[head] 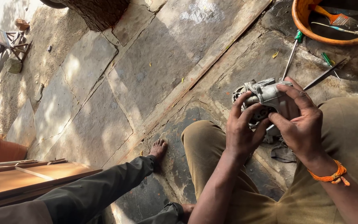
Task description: The recorder is assembling and checking components of a motorcycle cylinder head while seated on the ground.
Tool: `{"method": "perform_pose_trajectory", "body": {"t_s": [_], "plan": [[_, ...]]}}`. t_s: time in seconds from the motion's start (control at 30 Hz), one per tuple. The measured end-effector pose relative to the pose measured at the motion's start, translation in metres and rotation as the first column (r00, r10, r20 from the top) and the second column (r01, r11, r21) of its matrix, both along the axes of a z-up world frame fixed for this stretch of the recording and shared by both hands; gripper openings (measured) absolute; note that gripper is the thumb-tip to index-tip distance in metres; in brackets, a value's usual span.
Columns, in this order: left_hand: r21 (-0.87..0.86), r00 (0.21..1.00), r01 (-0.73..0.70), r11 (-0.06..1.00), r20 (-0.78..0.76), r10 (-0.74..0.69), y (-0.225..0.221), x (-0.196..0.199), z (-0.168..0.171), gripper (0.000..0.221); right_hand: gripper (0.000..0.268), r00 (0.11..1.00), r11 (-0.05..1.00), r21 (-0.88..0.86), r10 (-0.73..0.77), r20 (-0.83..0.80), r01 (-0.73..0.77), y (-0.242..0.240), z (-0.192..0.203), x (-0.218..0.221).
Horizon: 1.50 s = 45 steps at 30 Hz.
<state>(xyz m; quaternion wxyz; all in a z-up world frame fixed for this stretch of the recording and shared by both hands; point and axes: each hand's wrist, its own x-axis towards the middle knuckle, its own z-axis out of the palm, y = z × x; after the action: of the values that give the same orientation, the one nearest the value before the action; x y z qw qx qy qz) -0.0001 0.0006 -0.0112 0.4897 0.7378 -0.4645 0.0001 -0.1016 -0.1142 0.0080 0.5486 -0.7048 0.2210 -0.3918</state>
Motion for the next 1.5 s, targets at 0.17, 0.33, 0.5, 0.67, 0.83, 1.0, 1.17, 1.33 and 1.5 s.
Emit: {"method": "perform_pose_trajectory", "body": {"t_s": [0.17,0.33,0.5,0.67,0.83,1.0,1.17,1.33,1.5], "plan": [[-0.017,0.999,-0.029,0.999,-0.019,0.028,-0.002,-0.003,-0.003,0.047,0.056,1.0,0.999,-0.036,-0.013,-0.003,0.013,0.002,0.002,0.0],[-0.092,0.996,-0.073,0.993,0.047,0.077,-0.007,-0.003,-0.015,0.048,0.056,1.0,0.998,-0.066,-0.014,0.003,0.015,0.002,0.002,0.0],[-0.087,0.989,-0.126,0.988,0.063,0.131,-0.011,-0.003,-0.018,0.046,0.053,0.999,0.997,-0.078,-0.025,-0.023,0.023,0.002,0.001,0.0],[-0.065,0.991,-0.123,0.99,0.04,0.126,-0.012,-0.004,-0.016,0.045,0.053,1.0,0.997,-0.073,-0.013,-0.017,0.012,0.001,0.002,-0.001],[-0.087,0.995,-0.095,0.992,0.02,0.097,-0.011,-0.004,-0.011,0.044,0.052,1.0,1.0,-0.016,-0.002,0.01,0.002,0.001,0.002,-0.002],[0.005,0.999,0.022,1.0,0.032,-0.022,-0.006,0.001,0.005,0.043,0.055,0.999,0.998,0.06,0.006,0.034,-0.008,0.0,0.006,-0.001],[-0.002,0.998,0.029,1.0,-0.064,-0.029,-0.004,0.001,-0.002,0.043,0.056,1.0,1.0,0.02,0.01,0.027,-0.01,0.0,-0.001,0.0],[-0.041,0.999,-0.038,0.998,-0.009,0.038,-0.004,-0.001,-0.007,0.047,0.054,1.0,0.997,0.067,0.025,0.016,-0.026,0.001,0.003,0.002],[-0.102,0.994,-0.09,0.991,0.049,0.096,-0.009,-0.004,-0.011,0.042,0.053,0.993,0.99,0.122,0.057,0.105,-0.07,0.0,-0.003,0.002]]}}
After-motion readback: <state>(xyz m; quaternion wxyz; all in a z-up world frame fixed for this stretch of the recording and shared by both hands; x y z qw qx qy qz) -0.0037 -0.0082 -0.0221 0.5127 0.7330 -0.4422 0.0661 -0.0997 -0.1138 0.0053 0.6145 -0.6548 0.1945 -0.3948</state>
